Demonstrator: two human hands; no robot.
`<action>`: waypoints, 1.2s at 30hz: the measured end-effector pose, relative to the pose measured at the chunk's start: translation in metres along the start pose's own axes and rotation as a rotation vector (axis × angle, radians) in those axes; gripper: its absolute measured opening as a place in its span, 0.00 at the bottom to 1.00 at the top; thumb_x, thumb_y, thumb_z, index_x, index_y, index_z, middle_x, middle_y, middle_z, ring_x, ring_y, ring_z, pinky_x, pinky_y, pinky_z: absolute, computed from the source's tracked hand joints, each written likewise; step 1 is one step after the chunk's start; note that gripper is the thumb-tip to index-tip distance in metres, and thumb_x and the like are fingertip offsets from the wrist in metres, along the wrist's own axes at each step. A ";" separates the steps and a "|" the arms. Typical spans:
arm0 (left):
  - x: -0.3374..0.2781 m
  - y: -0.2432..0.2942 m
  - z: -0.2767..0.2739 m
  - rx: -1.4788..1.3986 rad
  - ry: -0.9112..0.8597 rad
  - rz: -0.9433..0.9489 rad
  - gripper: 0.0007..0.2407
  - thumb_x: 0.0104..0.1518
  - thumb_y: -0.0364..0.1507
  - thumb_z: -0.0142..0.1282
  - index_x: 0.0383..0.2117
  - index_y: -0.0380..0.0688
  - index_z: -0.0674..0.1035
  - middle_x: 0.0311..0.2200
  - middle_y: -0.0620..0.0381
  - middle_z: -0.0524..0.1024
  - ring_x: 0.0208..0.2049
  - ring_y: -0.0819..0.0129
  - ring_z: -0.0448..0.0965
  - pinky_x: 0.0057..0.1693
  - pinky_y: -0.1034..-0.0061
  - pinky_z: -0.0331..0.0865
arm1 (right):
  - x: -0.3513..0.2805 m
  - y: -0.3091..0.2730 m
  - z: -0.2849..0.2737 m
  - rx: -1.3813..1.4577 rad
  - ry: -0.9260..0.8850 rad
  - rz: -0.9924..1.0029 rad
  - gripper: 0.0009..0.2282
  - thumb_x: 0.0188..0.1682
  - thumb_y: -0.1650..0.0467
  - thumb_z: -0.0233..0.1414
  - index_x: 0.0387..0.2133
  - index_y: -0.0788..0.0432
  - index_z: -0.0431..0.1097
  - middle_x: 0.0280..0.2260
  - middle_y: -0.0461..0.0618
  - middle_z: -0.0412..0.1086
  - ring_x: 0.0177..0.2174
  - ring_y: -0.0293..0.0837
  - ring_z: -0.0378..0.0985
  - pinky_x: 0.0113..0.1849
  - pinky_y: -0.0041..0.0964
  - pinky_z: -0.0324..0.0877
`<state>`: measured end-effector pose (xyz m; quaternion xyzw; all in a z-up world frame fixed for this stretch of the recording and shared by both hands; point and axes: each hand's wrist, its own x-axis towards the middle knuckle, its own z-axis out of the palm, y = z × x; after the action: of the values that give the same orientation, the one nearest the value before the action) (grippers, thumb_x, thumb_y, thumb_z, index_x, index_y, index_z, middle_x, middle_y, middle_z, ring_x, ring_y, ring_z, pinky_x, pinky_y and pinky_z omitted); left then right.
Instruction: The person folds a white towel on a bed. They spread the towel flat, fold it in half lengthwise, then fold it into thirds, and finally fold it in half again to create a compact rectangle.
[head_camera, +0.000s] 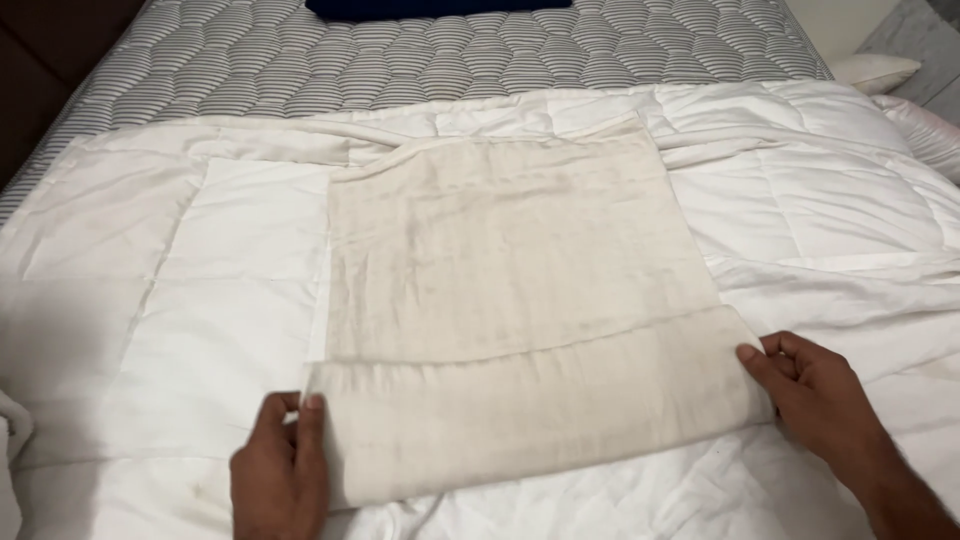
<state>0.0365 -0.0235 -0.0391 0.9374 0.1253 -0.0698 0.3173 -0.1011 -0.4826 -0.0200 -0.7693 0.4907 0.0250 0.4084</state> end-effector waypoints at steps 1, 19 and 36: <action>0.002 0.006 -0.004 -0.046 0.009 0.010 0.18 0.64 0.44 0.45 0.44 0.44 0.78 0.27 0.46 0.84 0.29 0.49 0.86 0.41 0.57 0.77 | -0.002 -0.003 0.002 0.019 0.018 -0.033 0.14 0.54 0.62 0.56 0.38 0.63 0.74 0.19 0.49 0.65 0.20 0.41 0.57 0.24 0.40 0.56; -0.008 0.026 -0.025 0.216 -0.160 -0.038 0.16 0.68 0.42 0.42 0.50 0.49 0.76 0.32 0.49 0.86 0.38 0.50 0.87 0.49 0.57 0.77 | 0.004 0.018 -0.021 0.006 -0.037 -0.023 0.19 0.43 0.69 0.65 0.46 0.67 0.74 0.22 0.51 0.70 0.21 0.43 0.63 0.25 0.40 0.61; -0.036 0.035 0.020 0.340 -0.028 0.510 0.21 0.62 0.37 0.46 0.63 0.52 0.65 0.62 0.54 0.67 0.63 0.56 0.64 0.66 0.61 0.58 | -0.056 -0.004 0.044 -0.309 0.305 -0.697 0.21 0.52 0.62 0.54 0.55 0.59 0.71 0.56 0.54 0.70 0.56 0.52 0.70 0.57 0.45 0.64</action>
<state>0.0111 -0.0693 -0.0271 0.9772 -0.1319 -0.0206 0.1650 -0.1116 -0.4118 -0.0225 -0.9365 0.2463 -0.1559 0.1947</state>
